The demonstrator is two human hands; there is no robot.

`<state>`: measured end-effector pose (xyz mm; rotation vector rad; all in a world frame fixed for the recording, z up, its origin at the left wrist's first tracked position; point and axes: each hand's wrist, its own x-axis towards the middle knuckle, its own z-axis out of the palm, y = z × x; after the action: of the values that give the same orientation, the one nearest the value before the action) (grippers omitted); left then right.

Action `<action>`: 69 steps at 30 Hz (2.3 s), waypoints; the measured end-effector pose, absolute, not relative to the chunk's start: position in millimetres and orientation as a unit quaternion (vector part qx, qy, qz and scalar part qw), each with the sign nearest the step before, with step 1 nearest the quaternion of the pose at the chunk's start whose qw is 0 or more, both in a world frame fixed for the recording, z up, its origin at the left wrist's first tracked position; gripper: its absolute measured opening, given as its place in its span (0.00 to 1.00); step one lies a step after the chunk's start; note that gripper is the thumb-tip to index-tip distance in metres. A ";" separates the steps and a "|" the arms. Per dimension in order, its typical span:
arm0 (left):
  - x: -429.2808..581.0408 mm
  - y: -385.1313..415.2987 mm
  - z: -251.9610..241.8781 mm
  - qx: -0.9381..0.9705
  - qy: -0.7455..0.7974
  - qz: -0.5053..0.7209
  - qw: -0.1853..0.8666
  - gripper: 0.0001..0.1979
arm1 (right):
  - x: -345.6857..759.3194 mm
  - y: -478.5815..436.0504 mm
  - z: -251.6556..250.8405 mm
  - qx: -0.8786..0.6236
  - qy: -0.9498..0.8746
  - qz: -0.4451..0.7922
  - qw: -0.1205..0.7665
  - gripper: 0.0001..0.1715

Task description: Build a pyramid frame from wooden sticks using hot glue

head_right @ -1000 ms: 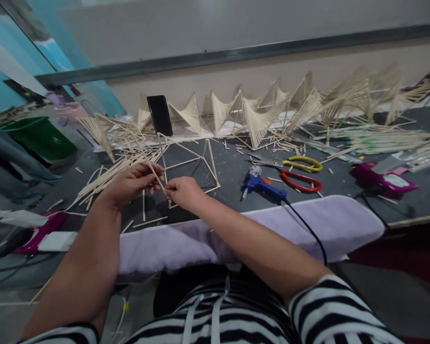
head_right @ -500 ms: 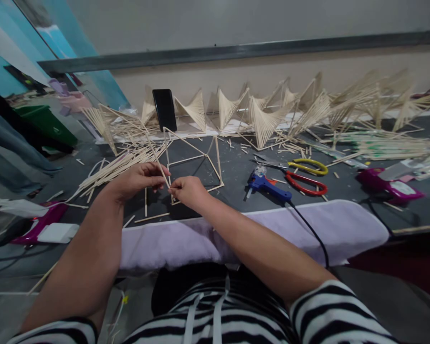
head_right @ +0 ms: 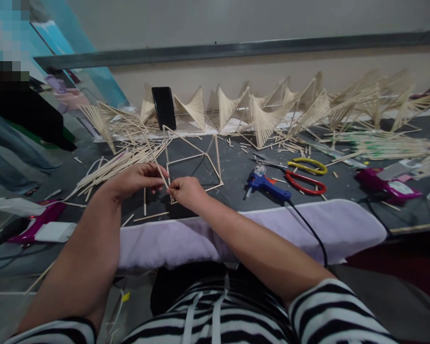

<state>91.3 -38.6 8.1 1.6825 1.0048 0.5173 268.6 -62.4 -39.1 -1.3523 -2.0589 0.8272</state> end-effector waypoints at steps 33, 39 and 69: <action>94.5 -36.1 3.9 0.712 0.409 0.209 0.531 0.13 | 268.8 -62.3 -51.6 -0.512 -0.762 0.289 0.269 0.12; 95.4 -35.6 2.1 0.698 0.400 0.223 0.551 0.12 | 269.8 -62.7 -52.8 -0.499 -0.771 0.285 0.273 0.12; 95.1 -34.9 -2.6 0.669 0.391 0.210 0.597 0.13 | 269.3 -63.7 -53.9 -0.519 -0.771 0.266 0.256 0.12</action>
<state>95.1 -34.9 -2.6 1.5528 0.9069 0.4879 269.3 -63.7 -53.9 -1.4090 -2.0927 0.7221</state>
